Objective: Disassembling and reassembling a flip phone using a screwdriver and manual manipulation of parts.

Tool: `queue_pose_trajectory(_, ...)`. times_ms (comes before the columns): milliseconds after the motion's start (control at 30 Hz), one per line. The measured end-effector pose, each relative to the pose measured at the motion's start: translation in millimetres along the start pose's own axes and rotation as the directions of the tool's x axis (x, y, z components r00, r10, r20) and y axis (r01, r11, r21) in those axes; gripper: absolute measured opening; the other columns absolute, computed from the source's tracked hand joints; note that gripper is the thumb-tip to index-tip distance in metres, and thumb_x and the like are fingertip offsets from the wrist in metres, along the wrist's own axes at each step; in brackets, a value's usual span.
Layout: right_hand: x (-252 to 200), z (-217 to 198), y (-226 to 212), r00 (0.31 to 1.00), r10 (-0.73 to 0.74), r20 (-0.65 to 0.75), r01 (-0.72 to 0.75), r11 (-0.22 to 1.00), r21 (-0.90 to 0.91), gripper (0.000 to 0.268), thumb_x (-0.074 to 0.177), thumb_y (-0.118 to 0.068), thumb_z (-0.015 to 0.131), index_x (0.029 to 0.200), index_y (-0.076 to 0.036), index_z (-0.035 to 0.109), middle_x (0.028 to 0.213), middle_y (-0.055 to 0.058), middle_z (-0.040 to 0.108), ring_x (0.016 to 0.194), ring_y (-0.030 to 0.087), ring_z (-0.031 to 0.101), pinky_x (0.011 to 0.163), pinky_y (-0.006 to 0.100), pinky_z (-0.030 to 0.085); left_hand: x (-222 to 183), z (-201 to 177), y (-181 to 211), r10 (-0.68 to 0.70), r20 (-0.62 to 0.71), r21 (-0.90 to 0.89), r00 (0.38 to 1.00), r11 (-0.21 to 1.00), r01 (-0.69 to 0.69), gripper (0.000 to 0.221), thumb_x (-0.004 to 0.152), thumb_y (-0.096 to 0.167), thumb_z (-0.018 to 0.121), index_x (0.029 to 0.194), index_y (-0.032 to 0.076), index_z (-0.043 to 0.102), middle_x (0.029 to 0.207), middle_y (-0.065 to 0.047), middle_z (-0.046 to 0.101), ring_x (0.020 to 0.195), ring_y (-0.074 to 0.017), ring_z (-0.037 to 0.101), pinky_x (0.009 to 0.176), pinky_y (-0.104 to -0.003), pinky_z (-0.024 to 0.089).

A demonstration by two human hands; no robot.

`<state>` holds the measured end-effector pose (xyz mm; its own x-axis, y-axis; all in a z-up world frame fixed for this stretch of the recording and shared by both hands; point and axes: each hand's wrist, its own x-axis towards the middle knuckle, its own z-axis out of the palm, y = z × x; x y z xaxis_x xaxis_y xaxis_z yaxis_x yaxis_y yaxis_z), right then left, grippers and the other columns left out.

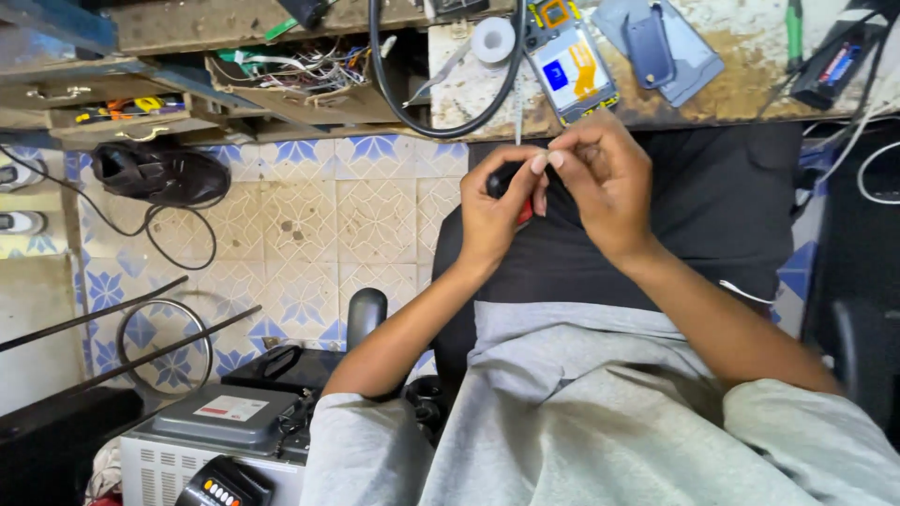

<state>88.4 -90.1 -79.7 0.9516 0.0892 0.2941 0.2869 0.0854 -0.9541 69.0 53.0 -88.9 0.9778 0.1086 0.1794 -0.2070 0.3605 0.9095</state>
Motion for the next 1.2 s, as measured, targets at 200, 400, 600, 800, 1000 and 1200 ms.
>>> queue_pose_trajectory(200,-35.1,-4.9,-2.6,0.898,-0.431,0.088,0.431,0.822,-0.372,0.008,0.095,0.004,0.073,0.101,0.002,0.077,0.104,0.015,0.068,0.092,0.028,0.067,0.076,0.039,0.057,-29.4,13.1,12.1,-0.120,-0.027,0.013,0.992,0.993,0.121,0.012,0.096,0.009,0.069,0.101,0.000,0.074,0.066,-0.013,0.066,0.048,-0.0182,0.066,0.058,-0.029,0.057)
queue_pose_trajectory(400,-42.4,-2.7,6.3,0.891,-0.449,0.059,0.443,0.837,-0.320,0.005,0.098,0.003,0.072,0.101,0.006,0.075,0.103,0.018,0.067,0.090,0.032,0.067,0.075,0.041,0.057,-33.6,6.1,14.3,-0.094,0.039,-0.021,0.995,0.995,0.094,0.011,0.097,0.005,0.065,0.102,-0.002,0.072,0.061,-0.013,0.062,0.046,-0.0173,0.062,0.055,-0.028,0.054)
queue_pose_trajectory(600,-35.8,0.5,6.1,0.918,-0.395,0.017,0.381,0.873,-0.304,0.009,0.102,0.002,0.069,0.103,0.010,0.073,0.098,0.020,0.068,0.086,0.032,0.067,0.074,0.041,0.057,-35.3,-6.4,-2.0,-0.122,0.080,-0.023,0.989,0.992,0.124,0.011,0.098,0.003,0.066,0.104,-0.001,0.072,0.068,-0.014,0.066,0.050,-0.0168,0.064,0.057,-0.029,0.055)
queue_pose_trajectory(800,-40.0,0.9,20.2,0.941,-0.337,0.017,0.331,0.915,-0.232,0.007,0.104,0.003,0.067,0.104,0.009,0.070,0.096,0.019,0.066,0.085,0.031,0.066,0.071,0.040,0.054,-32.9,-6.7,-2.9,-0.126,0.068,-0.101,0.990,0.986,0.132,0.010,0.098,0.004,0.067,0.103,-0.003,0.071,0.070,-0.013,0.064,0.050,-0.0167,0.065,0.055,-0.030,0.055)
queue_pose_trajectory(1000,-42.4,0.0,19.3,0.886,-0.453,0.095,0.453,0.805,-0.383,0.006,0.098,0.010,0.070,0.102,0.010,0.074,0.097,0.019,0.068,0.081,0.029,0.064,0.070,0.039,0.055,-32.9,-2.7,4.6,-0.129,0.060,-0.118,0.990,0.984,0.135,0.009,0.098,0.004,0.065,0.099,-0.004,0.070,0.062,-0.012,0.061,0.047,-0.0159,0.063,0.053,-0.027,0.054)
queue_pose_trajectory(1200,-39.4,-3.2,24.1,0.803,-0.576,0.149,0.590,0.736,-0.332,0.008,0.095,0.013,0.070,0.099,0.015,0.076,0.098,0.026,0.069,0.080,0.035,0.068,0.066,0.042,0.056,-32.6,-1.2,10.5,-0.197,0.045,-0.176,0.979,0.963,0.202,0.012,0.097,0.008,0.065,0.094,-0.003,0.070,0.061,-0.013,0.060,0.044,-0.0185,0.063,0.049,-0.030,0.055)
